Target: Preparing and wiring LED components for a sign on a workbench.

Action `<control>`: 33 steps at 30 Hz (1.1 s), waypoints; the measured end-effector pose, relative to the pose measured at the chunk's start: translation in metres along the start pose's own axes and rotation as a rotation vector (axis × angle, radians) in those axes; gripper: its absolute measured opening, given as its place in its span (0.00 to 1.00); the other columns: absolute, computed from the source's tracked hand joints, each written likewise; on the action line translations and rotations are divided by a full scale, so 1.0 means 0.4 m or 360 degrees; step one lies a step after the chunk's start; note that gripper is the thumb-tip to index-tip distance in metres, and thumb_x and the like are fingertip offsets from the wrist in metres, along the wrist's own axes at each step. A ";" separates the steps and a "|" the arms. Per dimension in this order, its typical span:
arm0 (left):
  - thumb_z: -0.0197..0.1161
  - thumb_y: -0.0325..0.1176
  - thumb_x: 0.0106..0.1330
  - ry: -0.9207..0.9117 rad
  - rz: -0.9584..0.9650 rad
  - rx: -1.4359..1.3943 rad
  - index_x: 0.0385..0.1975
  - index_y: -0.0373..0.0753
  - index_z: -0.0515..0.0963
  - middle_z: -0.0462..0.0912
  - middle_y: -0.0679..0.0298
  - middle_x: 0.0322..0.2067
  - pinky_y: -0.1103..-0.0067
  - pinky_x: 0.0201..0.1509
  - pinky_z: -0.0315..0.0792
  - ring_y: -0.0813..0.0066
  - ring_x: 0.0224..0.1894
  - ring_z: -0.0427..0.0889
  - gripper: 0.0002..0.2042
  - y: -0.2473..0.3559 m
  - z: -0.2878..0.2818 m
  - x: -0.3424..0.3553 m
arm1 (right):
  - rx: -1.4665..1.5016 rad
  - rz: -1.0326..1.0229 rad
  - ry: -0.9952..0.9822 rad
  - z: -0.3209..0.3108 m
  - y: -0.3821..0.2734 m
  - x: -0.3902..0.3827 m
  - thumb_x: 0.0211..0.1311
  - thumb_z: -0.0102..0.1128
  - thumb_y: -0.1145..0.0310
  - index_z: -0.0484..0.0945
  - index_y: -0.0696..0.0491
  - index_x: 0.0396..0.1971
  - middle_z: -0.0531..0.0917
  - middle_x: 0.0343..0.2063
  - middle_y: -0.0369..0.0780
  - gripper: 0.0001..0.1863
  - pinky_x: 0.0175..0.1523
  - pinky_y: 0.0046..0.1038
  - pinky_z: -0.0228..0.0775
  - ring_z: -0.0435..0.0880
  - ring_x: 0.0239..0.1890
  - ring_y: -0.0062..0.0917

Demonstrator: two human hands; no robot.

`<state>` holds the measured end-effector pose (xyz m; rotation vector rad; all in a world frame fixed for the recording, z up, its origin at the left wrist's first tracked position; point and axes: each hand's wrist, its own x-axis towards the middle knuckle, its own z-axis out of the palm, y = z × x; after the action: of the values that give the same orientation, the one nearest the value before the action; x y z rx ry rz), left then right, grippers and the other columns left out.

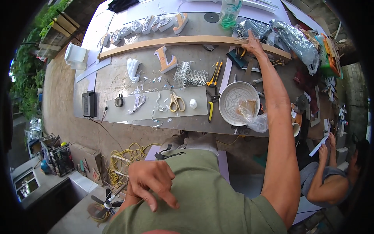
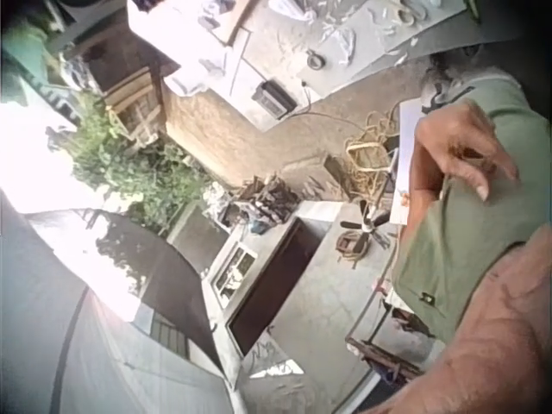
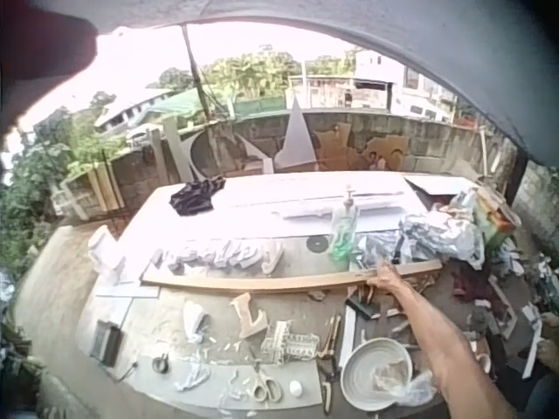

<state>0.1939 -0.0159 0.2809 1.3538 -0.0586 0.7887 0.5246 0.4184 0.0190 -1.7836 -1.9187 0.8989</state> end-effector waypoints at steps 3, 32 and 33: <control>0.71 0.37 0.61 0.0479 -0.0266 0.0007 0.45 0.27 0.82 0.82 0.64 0.18 0.78 0.22 0.61 0.75 0.17 0.78 0.19 -0.080 0.015 -0.035 | -0.0656 -0.0342 0.0039 0.010 0.048 -0.002 0.55 0.67 0.58 0.78 0.45 0.54 0.84 0.49 0.46 0.25 0.53 0.45 0.75 0.83 0.51 0.45; 0.51 0.52 0.75 0.1780 0.0258 0.0710 0.68 0.32 0.62 0.77 0.47 0.57 0.76 0.51 0.77 0.63 0.53 0.83 0.32 0.075 -0.199 -0.340 | 0.1465 -0.0908 -0.0816 0.024 -1.028 -0.809 0.74 0.54 0.64 0.80 0.58 0.42 0.80 0.29 0.38 0.13 0.30 0.21 0.68 0.76 0.25 0.18; 0.49 0.50 0.77 0.1812 0.0198 0.0717 0.63 0.31 0.67 0.81 0.49 0.53 0.78 0.45 0.77 0.66 0.47 0.85 0.27 0.086 -0.205 -0.386 | 0.1389 -0.0849 -0.0930 0.054 -1.029 -0.809 0.75 0.52 0.64 0.78 0.57 0.42 0.78 0.34 0.37 0.11 0.33 0.22 0.66 0.73 0.27 0.18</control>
<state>0.0277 -0.0159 0.2163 1.1321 0.9825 1.6429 0.2466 0.0988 0.3275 -0.5053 -1.7061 1.7814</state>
